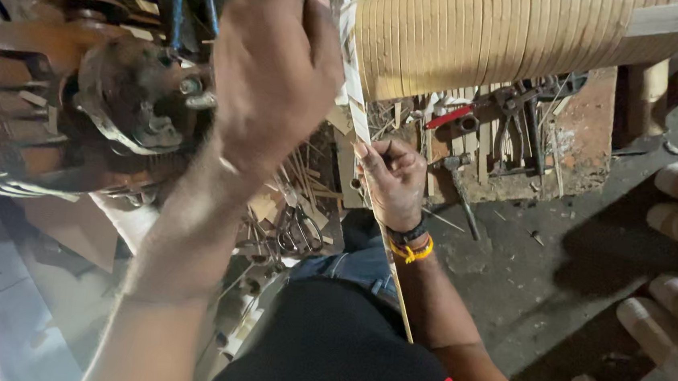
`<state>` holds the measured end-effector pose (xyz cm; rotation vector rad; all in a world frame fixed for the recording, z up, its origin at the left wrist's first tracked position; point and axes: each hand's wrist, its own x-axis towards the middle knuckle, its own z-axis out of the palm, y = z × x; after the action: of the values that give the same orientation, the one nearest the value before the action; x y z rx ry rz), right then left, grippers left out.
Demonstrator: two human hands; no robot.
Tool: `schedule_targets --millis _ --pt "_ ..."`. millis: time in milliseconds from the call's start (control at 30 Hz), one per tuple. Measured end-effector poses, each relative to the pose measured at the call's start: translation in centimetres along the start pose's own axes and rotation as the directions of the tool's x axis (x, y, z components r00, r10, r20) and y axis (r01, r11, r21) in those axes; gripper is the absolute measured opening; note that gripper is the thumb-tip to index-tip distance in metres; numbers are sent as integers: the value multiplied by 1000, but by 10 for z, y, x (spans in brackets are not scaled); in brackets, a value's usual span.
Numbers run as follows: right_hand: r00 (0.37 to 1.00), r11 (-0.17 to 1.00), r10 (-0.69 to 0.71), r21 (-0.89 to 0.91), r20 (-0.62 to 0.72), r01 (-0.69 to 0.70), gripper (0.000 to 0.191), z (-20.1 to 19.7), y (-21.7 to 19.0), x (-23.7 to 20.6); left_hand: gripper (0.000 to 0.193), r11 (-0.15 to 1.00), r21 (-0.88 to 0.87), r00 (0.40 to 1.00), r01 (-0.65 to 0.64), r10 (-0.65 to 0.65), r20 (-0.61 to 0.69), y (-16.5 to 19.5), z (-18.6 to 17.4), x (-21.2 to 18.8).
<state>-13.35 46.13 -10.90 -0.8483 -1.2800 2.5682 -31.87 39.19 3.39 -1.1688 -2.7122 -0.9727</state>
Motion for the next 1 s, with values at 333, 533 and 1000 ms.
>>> schedule_targets --millis 333,533,1000 --pt "983 985 -171 -14 71 172 6 -13 21 6 73 960 240 984 146 -166 65 40 47 -94" --pt "987 988 -134 86 88 126 13 -15 27 6 86 959 258 993 118 -116 -25 45 58 -101" --pt "609 253 -680 -650 408 717 16 -23 17 11 81 915 309 951 260 -297 80 47 80 -107"
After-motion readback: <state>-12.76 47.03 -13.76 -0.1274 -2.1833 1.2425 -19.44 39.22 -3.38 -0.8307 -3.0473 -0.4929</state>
